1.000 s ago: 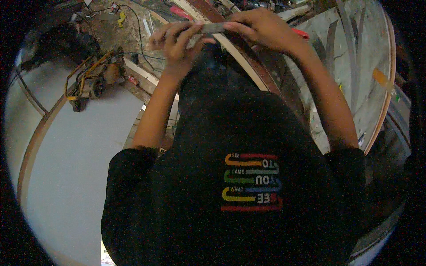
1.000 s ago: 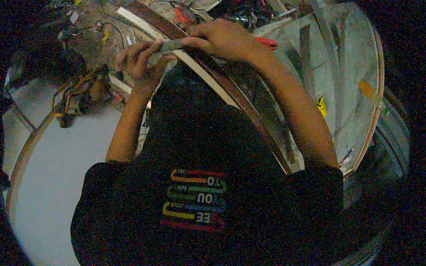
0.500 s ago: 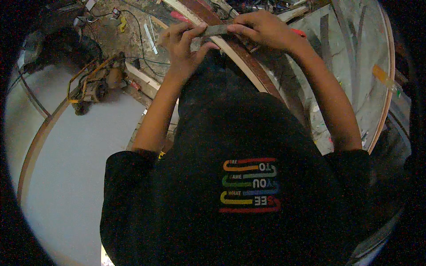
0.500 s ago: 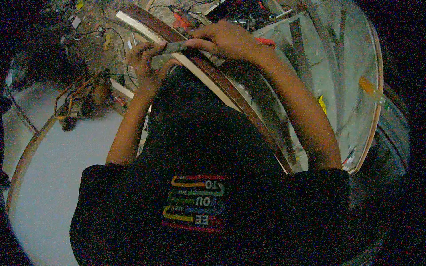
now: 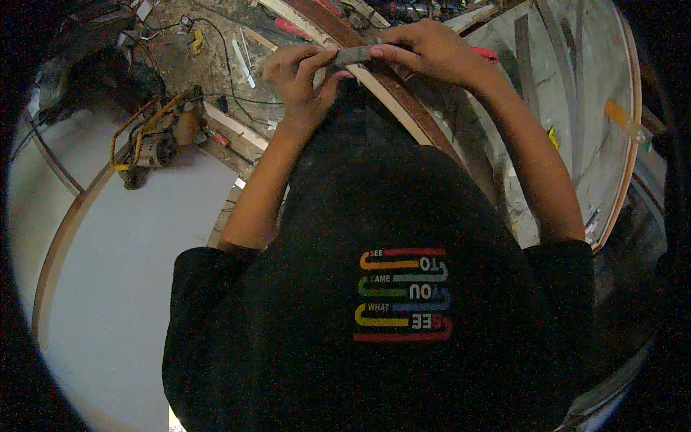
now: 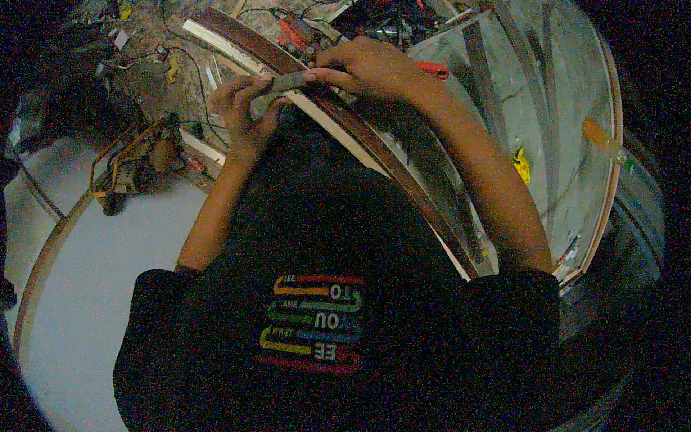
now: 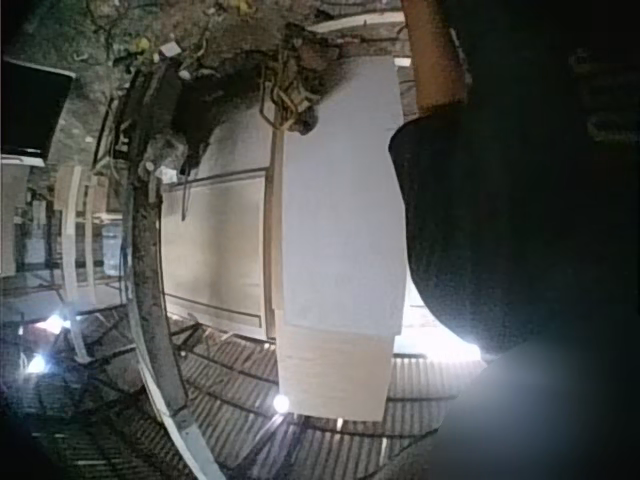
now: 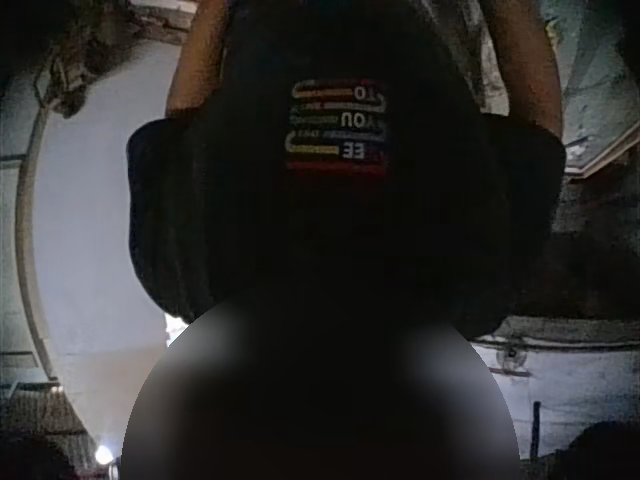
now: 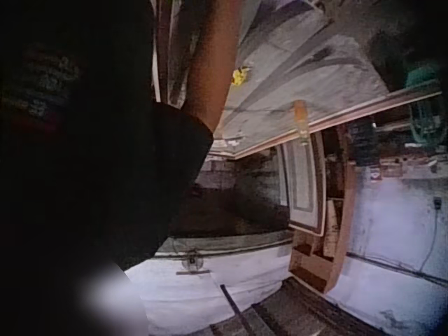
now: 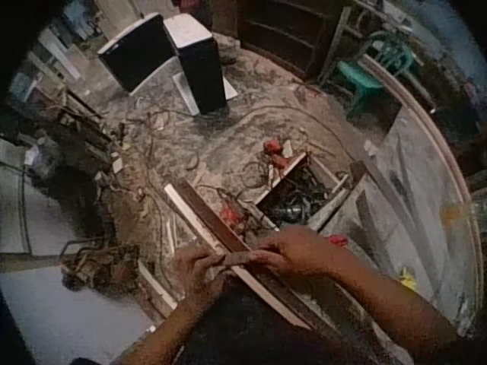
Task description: The person uses a hand file to shape and smooth the edges of a curved wooden frame. They repeatedly file different sections of the frame, occasionally pausing to inspect the surface.
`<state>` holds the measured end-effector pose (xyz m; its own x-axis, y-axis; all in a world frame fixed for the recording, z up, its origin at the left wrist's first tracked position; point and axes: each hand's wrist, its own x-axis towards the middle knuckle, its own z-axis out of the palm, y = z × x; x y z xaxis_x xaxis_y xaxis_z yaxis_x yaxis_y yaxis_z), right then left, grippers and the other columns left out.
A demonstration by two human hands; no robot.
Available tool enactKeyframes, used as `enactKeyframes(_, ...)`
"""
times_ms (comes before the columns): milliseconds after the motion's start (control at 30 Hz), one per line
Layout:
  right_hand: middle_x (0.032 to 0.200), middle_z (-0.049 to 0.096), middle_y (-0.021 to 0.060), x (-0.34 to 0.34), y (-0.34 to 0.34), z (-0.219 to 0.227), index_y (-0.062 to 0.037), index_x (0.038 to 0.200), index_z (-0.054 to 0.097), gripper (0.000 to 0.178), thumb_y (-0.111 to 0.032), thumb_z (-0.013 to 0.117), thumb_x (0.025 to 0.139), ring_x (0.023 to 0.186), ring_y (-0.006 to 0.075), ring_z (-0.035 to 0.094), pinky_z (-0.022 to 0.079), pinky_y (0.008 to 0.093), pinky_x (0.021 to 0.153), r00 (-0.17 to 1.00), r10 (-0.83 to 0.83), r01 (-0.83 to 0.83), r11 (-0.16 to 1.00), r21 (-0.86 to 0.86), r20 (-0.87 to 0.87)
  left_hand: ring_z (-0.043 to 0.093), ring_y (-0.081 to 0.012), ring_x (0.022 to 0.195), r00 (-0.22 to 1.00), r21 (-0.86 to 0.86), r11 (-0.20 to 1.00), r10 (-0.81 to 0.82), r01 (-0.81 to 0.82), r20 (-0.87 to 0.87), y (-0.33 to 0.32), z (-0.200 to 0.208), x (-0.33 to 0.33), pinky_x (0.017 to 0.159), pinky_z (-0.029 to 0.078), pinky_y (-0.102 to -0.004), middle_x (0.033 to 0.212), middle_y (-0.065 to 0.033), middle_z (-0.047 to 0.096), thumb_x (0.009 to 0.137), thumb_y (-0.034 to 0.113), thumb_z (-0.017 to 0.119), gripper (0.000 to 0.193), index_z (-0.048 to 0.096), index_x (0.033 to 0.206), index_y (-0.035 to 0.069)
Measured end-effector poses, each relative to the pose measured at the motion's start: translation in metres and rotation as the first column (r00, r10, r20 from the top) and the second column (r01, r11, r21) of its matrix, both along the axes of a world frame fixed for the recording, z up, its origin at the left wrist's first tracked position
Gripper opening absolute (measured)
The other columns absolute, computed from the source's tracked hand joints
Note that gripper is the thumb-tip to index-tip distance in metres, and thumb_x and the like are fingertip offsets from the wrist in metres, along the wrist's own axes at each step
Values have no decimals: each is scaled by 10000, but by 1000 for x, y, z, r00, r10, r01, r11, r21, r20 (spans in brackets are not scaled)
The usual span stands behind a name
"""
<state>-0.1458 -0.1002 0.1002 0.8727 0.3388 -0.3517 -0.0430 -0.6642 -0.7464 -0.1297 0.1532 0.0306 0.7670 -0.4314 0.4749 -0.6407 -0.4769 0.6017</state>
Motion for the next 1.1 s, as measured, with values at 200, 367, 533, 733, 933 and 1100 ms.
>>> enactKeyframes(200, 818, 687, 153, -25, 21, -3, -110, 997, 718, 431, -512, 565, 968, 750, 333, 660, 519, 446, 713, 996, -83, 82, 995, -55, -14, 556, -226, 908, 999, 122, 991, 48, -45, -19, 14, -4, -6, 903, 340, -408, 861, 2, 627, 563, 126, 817, 450, 686, 990, 181)
enactKeyframes(367, 708, 646, 144, -22, 26, 0, -83, 960, 701, 360, -427, 599, 979, 604, 281, 603, 463, 398, 599, 996, -63, 64, 998, -20, 58, 514, -243, 999, 993, -31, 993, 115, -114, 19, 12, 4, -11, 920, 319, -416, 990, -23, 610, 623, 153, 814, 406, 706, 1014, 165)
enactKeyframes(533, 718, 650, 143, -16, -11, -3, -88, 965, 708, 360, -429, 596, 981, 621, 291, 618, 469, 395, 603, 996, -13, 13, 1000, 3, 91, 500, -253, 1023, 996, -27, 1000, -17, 15, -88, -12, 4, -20, 908, 319, -410, 1020, -43, 599, 636, 182, 843, 425, 719, 1042, 157)
enactKeyframes(733, 798, 677, 152, -34, 4, -3, -114, 1013, 726, 398, -480, 574, 973, 721, 333, 654, 505, 435, 680, 997, -74, 75, 996, -43, 22, 548, -269, 974, 1000, 57, 998, 19, -19, 0, -6, -3, -15, 908, 354, -415, 946, -22, 651, 639, 244, 882, 436, 693, 1020, 149)
enactKeyframes(933, 937, 717, 156, -29, 19, 3, -126, 1042, 741, 509, -583, 533, 955, 896, 368, 689, 541, 469, 822, 998, -43, 44, 998, -52, 37, 498, -234, 989, 989, -36, 989, 143, -143, 23, 0, 2, -11, 881, 329, -404, 959, -25, 583, 595, 279, 874, 416, 714, 967, 185)
enactKeyframes(1100, 848, 710, 154, -35, -9, -12, -84, 1028, 734, 385, -436, 584, 981, 722, 313, 667, 505, 408, 683, 993, -18, 16, 1000, 12, 113, 473, -248, 1041, 989, -30, 989, 143, -141, 44, -18, -2, -31, 915, 326, -415, 1009, -33, 581, 626, 272, 855, 397, 706, 982, 177)
